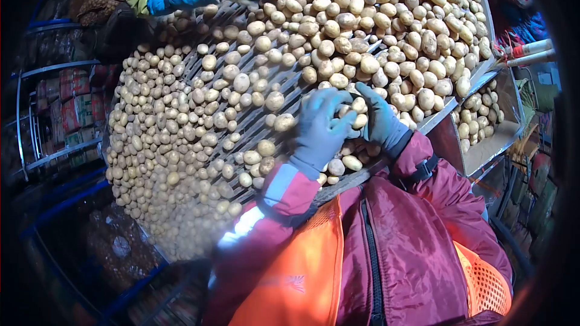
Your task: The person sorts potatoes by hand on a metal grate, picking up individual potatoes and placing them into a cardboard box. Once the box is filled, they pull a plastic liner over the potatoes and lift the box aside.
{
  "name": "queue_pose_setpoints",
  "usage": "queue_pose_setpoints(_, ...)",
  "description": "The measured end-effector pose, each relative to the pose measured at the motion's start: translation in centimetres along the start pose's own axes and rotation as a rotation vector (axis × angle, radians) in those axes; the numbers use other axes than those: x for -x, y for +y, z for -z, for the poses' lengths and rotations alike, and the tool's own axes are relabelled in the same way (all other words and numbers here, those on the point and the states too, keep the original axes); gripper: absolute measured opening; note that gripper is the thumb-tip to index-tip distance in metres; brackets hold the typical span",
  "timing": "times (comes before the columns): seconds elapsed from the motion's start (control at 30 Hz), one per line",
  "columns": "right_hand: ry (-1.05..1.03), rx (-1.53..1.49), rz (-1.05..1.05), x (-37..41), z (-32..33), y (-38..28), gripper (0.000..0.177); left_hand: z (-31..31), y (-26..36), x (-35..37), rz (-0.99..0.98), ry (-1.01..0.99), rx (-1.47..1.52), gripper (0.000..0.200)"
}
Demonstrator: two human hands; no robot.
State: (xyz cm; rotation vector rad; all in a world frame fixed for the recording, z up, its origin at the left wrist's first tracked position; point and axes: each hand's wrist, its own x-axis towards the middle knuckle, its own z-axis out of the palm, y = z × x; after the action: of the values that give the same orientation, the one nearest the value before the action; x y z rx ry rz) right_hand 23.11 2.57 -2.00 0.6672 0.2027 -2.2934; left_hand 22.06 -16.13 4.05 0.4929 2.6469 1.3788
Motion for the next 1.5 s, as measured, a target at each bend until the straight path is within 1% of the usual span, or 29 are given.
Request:
queue_pose_setpoints(0.07,-0.025,0.123,0.013,0.5,-2.0,0.0,0.045,2.7,-2.2,-0.4,-0.036,0.109,-0.106,0.040)
queue_pose_setpoints(0.13,-0.093,0.143,0.028,0.5,-1.6,0.1,0.045,5.1,-6.5,-0.5,0.068,0.301,-0.465,0.045)
queue_pose_setpoints(0.2,0.001,0.239,0.110,1.1,-3.5,0.2,0.044,4.4,-11.3,1.0,0.058,0.268,-0.569,0.046)
queue_pose_setpoints(0.23,0.057,0.486,0.228,1.6,-4.3,0.6,0.042,4.4,-11.6,1.3,0.056,0.235,-0.672,0.046)
queue_pose_setpoints(0.27,0.056,0.488,0.227,1.7,-4.2,0.5,0.042,3.6,-11.4,2.3,0.057,0.237,-0.672,0.046)
queue_pose_setpoints(0.33,-0.063,0.816,0.335,1.8,-3.4,0.2,0.037,1.5,-7.8,4.5,-0.024,0.036,-0.566,0.043)
queue_pose_setpoints(0.37,-0.060,0.814,0.336,2.0,-3.5,0.0,0.037,1.3,-7.2,4.6,-0.032,0.047,-0.501,0.039)
queue_pose_setpoints(0.43,-0.184,1.178,0.444,2.6,-4.0,-0.4,0.039,2.7,-7.4,3.2,-0.001,0.116,-0.468,0.039)
queue_pose_setpoints(0.47,-0.183,1.179,0.444,2.7,-3.9,-0.3,0.039,3.8,-7.9,2.0,0.030,0.188,-0.437,0.038)
queue_pose_setpoints(0.5,-0.180,1.169,0.429,2.9,-3.8,-0.2,0.041,4.9,-9.3,0.7,-0.016,0.221,-0.603,0.036)
queue_pose_setpoints(0.53,-0.177,1.159,0.415,3.0,-3.7,-0.1,0.044,5.6,-10.9,-0.4,-0.001,0.208,-0.596,0.035)
queue_pose_setpoints(0.6,-0.203,1.225,0.436,2.9,-3.6,-0.1,0.042,6.3,-11.5,-2.3,-0.004,0.064,-0.708,0.032)
queue_pose_setpoints(0.67,-0.155,0.801,0.168,2.0,-2.2,0.0,0.039,6.0,-12.2,-3.0,0.004,0.056,-0.789,0.032)
queue_pose_setpoints(0.7,-0.154,0.802,0.168,1.6,-1.6,-0.1,0.039,5.9,-12.4,-3.2,0.008,0.047,-0.873,0.032)
queue_pose_setpoints(0.77,-0.186,0.225,-0.092,1.2,-0.6,-0.1,0.038,5.6,-12.6,-3.2,0.018,0.073,-0.830,0.033)
queue_pose_setpoints(0.87,-0.219,0.228,-0.149,0.7,-0.2,0.0,0.039,5.0,-11.8,-4.0,0.022,0.109,-0.738,0.035)
queue_pose_setpoints(0.9,-0.168,0.447,0.047,1.5,-1.4,0.9,0.043,4.5,-11.6,-4.1,0.020,0.109,-0.685,0.036)
queue_pose_setpoints(0.93,-0.164,0.447,0.046,1.4,-1.1,1.2,0.043,4.0,-11.4,-4.3,0.021,0.107,-0.681,0.036)
queue_pose_setpoints(1.0,-0.202,0.740,0.187,1.1,-0.6,1.5,0.047,3.1,-11.1,-5.2,0.102,0.090,-0.642,0.037)
queue_pose_setpoints(1.03,-0.166,0.804,0.125,1.3,-0.7,1.1,0.050,2.6,-11.0,-5.9,0.178,0.069,-0.650,0.037)
queue_pose_setpoints(1.07,-0.166,0.807,0.127,1.6,-0.9,1.1,0.050,2.1,-10.8,-6.4,0.176,0.070,-0.648,0.037)
queue_pose_setpoints(1.13,-0.131,0.893,0.186,1.9,-1.4,1.4,0.048,1.2,-10.8,-7.2,0.330,0.036,-0.708,0.034)
queue_pose_setpoints(1.17,-0.137,0.894,0.180,1.9,-1.4,1.4,0.048,0.8,-10.7,-7.1,0.335,0.039,-0.711,0.034)
queue_pose_setpoints(1.23,-0.237,0.158,-0.139,1.5,-1.6,0.9,0.049,0.5,-10.9,-7.1,0.289,0.013,-0.774,0.033)
queue_pose_setpoints(1.27,-0.240,0.160,-0.141,1.8,-1.8,1.0,0.049,0.7,-11.2,-7.0,0.289,0.017,-0.776,0.033)
queue_pose_setpoints(1.33,-0.209,0.600,0.073,3.4,-3.7,1.5,0.050,1.7,-10.8,-6.8,0.314,-0.130,-0.688,0.034)
queue_pose_setpoints(1.37,-0.230,0.704,0.114,4.1,-4.4,1.5,0.051,1.9,-10.7,-6.5,0.312,-0.130,-0.688,0.034)
queue_pose_setpoints(1.43,-0.211,0.771,0.150,4.7,-5.0,1.6,0.051,1.8,-11.0,-6.0,0.241,-0.071,-0.771,0.034)
queue_pose_setpoints(1.5,-0.183,0.835,0.188,4.6,-4.7,1.6,0.050,1.1,-11.4,-6.4,0.260,-0.022,-0.781,0.035)
